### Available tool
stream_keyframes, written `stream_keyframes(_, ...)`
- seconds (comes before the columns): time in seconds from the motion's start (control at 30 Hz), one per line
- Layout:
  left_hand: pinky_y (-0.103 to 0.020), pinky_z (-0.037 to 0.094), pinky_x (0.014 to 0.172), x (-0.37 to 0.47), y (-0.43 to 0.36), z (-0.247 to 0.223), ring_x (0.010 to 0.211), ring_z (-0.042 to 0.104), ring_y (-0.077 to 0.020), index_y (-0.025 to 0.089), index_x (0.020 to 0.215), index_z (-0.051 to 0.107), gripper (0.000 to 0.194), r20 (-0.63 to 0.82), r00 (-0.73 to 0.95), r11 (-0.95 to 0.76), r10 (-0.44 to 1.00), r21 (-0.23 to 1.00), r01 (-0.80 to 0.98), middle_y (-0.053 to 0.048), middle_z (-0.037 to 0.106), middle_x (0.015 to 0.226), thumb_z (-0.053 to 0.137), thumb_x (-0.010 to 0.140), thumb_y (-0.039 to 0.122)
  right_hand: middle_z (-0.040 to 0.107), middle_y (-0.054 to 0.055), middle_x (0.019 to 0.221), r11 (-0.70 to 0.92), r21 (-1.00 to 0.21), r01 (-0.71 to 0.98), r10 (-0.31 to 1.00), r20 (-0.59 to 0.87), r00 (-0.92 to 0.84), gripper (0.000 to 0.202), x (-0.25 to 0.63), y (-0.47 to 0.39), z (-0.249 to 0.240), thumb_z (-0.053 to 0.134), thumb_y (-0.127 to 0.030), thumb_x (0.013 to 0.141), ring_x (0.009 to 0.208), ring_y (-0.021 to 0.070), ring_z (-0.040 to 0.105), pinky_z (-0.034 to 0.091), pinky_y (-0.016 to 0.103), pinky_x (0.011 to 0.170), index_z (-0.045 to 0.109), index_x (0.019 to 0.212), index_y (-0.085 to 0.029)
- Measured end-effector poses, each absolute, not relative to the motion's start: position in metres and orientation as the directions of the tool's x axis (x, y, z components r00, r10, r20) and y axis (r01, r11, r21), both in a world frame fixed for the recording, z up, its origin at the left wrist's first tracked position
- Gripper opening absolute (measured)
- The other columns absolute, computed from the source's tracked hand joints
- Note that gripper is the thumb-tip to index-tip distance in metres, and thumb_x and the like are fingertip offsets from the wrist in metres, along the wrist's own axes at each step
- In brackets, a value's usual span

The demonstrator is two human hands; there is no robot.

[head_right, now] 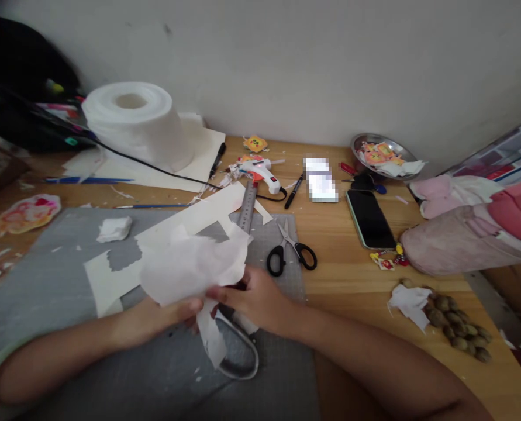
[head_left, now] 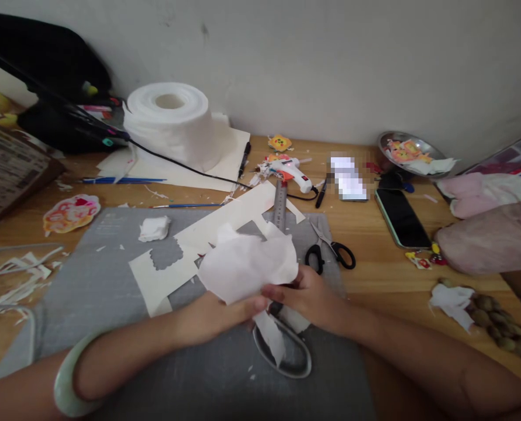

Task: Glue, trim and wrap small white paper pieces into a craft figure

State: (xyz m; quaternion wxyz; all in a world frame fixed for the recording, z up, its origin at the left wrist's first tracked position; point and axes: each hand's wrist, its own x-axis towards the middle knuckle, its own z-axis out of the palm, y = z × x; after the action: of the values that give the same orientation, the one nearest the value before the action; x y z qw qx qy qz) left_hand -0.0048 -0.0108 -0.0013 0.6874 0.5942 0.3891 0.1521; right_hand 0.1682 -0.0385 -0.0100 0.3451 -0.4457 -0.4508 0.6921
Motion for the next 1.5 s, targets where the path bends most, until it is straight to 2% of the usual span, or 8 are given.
stream_keyframes(0.2, -0.021, 0.037, 0.043, 0.0, -0.011, 0.0, 0.043, 0.045, -0.0097, 0.015, 0.062, 0.052, 0.043, -0.465, 0.627, 0.362, 0.625, 0.884, 0.295, 0.001, 0.051, 0.049, 0.038, 0.08, 0.051, 0.064, 0.005, 0.084, -0.325, -0.941, -0.096, 0.866, -0.255, -0.43, 0.032, 0.167, -0.037, -0.012, 0.057, -0.04, 0.075, 0.073, 0.0153, 0.06, 0.048, 0.029, 0.07, 0.057, 0.094, -0.014)
stream_keyframes(0.4, -0.02, 0.038, 0.05, -0.004, -0.007, 0.001, 0.048, 0.046, -0.0085, 0.013, 0.059, 0.052, 0.048, -0.415, 0.732, 0.309, 0.541, 0.907, 0.286, 0.001, 0.051, 0.052, 0.031, 0.085, 0.048, 0.058, 0.002, 0.073, -0.315, -0.946, -0.078, 0.853, -0.246, -0.459, 0.036, 0.171, -0.033, -0.009, 0.055, -0.05, 0.072, 0.068, 0.0134, 0.053, 0.043, 0.026, 0.063, 0.055, 0.08, -0.015)
stream_keyframes(0.6, -0.02, 0.038, 0.052, -0.009, -0.002, -0.002, 0.052, 0.049, -0.0099, 0.012, 0.069, 0.06, 0.046, -0.349, 0.805, 0.358, 0.479, 0.915, 0.183, -0.001, 0.055, 0.058, 0.033, 0.086, 0.045, 0.046, -0.004, 0.055, -0.357, -0.925, -0.132, 0.816, -0.24, -0.527, 0.041, 0.177, -0.033, -0.015, 0.057, -0.052, 0.069, 0.054, 0.0072, 0.042, 0.036, 0.021, 0.055, 0.047, 0.058, -0.015)
stream_keyframes(0.87, -0.022, 0.043, 0.052, -0.007, -0.003, 0.0, 0.053, 0.052, -0.012, 0.01, 0.084, 0.063, 0.043, -0.273, 0.873, 0.53, 0.405, 0.848, 0.019, -0.005, 0.06, 0.064, 0.047, 0.079, 0.05, 0.048, -0.003, 0.057, -0.529, -0.756, -0.385, 0.725, -0.168, -0.667, 0.034, 0.179, -0.031, -0.013, 0.067, -0.043, 0.065, 0.058, 0.0089, 0.05, 0.04, 0.022, 0.059, 0.052, 0.063, -0.013)
stream_keyframes(1.03, -0.027, 0.045, 0.06, -0.01, -0.004, -0.007, 0.063, 0.056, -0.0162, 0.01, 0.082, 0.062, 0.04, -0.387, 0.778, 0.626, 0.494, 0.78, -0.01, -0.006, 0.062, 0.07, 0.053, 0.075, 0.049, 0.053, 0.0, 0.063, -0.592, -0.739, -0.322, 0.629, -0.174, -0.758, 0.031, 0.181, -0.029, -0.015, 0.065, -0.04, 0.069, 0.063, 0.0082, 0.051, 0.039, 0.021, 0.064, 0.053, 0.065, -0.012)
stream_keyframes(1.23, -0.03, 0.043, 0.066, -0.011, -0.006, -0.015, 0.063, 0.053, -0.0155, 0.012, 0.08, 0.06, 0.042, -0.449, 0.678, 0.608, 0.582, 0.794, 0.003, -0.004, 0.061, 0.07, 0.059, 0.068, 0.052, 0.056, 0.0, 0.065, -0.565, -0.798, -0.21, 0.726, -0.36, -0.586, 0.035, 0.178, -0.033, -0.019, 0.064, -0.047, 0.067, 0.059, 0.0085, 0.05, 0.039, 0.021, 0.058, 0.058, 0.072, -0.012)
stream_keyframes(1.37, -0.026, 0.043, 0.061, -0.009, -0.005, -0.009, 0.061, 0.05, -0.0137, 0.013, 0.077, 0.059, 0.04, -0.432, 0.659, 0.532, 0.615, 0.845, 0.057, -0.001, 0.058, 0.066, 0.066, 0.061, 0.049, 0.055, 0.0, 0.066, -0.54, -0.814, -0.213, 0.753, -0.354, -0.555, 0.032, 0.176, -0.034, -0.012, 0.064, -0.044, 0.068, 0.059, 0.0092, 0.05, 0.041, 0.024, 0.062, 0.058, 0.076, -0.014)
stream_keyframes(1.5, -0.021, 0.041, 0.056, -0.003, -0.004, 0.002, 0.062, 0.05, -0.0117, 0.012, 0.08, 0.058, 0.029, -0.475, 0.631, 0.524, 0.613, 0.842, 0.125, -0.001, 0.061, 0.07, 0.065, 0.067, 0.037, 0.055, 0.0, 0.061, -0.53, -0.822, -0.208, 0.765, -0.357, -0.536, 0.031, 0.175, -0.033, -0.008, 0.064, -0.042, 0.068, 0.054, 0.0075, 0.049, 0.04, 0.021, 0.054, 0.057, 0.07, -0.012)
